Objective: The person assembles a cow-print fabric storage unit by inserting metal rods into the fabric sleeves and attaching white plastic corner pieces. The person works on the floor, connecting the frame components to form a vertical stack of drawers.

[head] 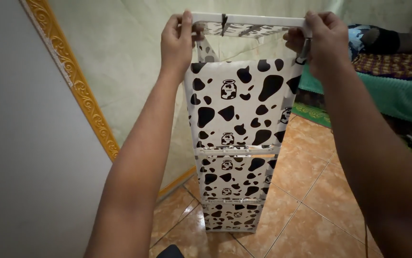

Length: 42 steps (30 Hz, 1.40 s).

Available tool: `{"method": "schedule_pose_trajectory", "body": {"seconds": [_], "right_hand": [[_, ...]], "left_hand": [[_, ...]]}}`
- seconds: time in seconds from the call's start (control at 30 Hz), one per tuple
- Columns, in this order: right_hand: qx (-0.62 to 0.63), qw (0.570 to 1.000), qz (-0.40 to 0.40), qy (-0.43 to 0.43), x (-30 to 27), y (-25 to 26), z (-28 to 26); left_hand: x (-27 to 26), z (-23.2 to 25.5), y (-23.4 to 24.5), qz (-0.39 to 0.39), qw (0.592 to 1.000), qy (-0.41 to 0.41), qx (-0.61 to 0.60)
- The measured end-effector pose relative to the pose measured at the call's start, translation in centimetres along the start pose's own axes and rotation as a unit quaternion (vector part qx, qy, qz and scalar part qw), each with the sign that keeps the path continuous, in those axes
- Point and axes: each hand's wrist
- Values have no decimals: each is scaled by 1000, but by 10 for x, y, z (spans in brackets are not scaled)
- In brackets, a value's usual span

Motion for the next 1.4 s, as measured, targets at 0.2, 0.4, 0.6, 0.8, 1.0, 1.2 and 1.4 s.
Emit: {"method": "schedule_pose_trajectory", "body": {"seconds": [0.2, 0.4, 0.6, 0.8, 1.0, 1.2, 1.4], "right_hand": [[52, 998, -6, 41, 8, -1, -8], [17, 993, -37, 115, -3, -10, -43], [46, 978, -81, 187, -23, -41, -64], [76, 981, -68, 165, -65, -87, -60], [126, 982, -112, 88, -135, -151, -52], [36, 984, -174, 14, -222, -185, -32], [39, 951, -290, -104, -294, -206, 24]], "left_hand": [[6, 18, 3, -67, 991, -109, -38], [11, 27, 14, -36, 994, -95, -47], [11, 50, 42, -23, 995, -17, -92], [-17, 94, 93, -28, 987, 65, -145], [-85, 133, 161, -12, 987, 103, -126], [-192, 151, 221, 47, 989, 131, 57], [-298, 138, 268, 92, 968, 167, 164]]}}
Point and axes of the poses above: each hand's wrist, its own x-axis towards the middle knuckle, its own y-axis out of the back of the hand, z = x × y, and after that the axes turned 3 degrees about y, right-handed
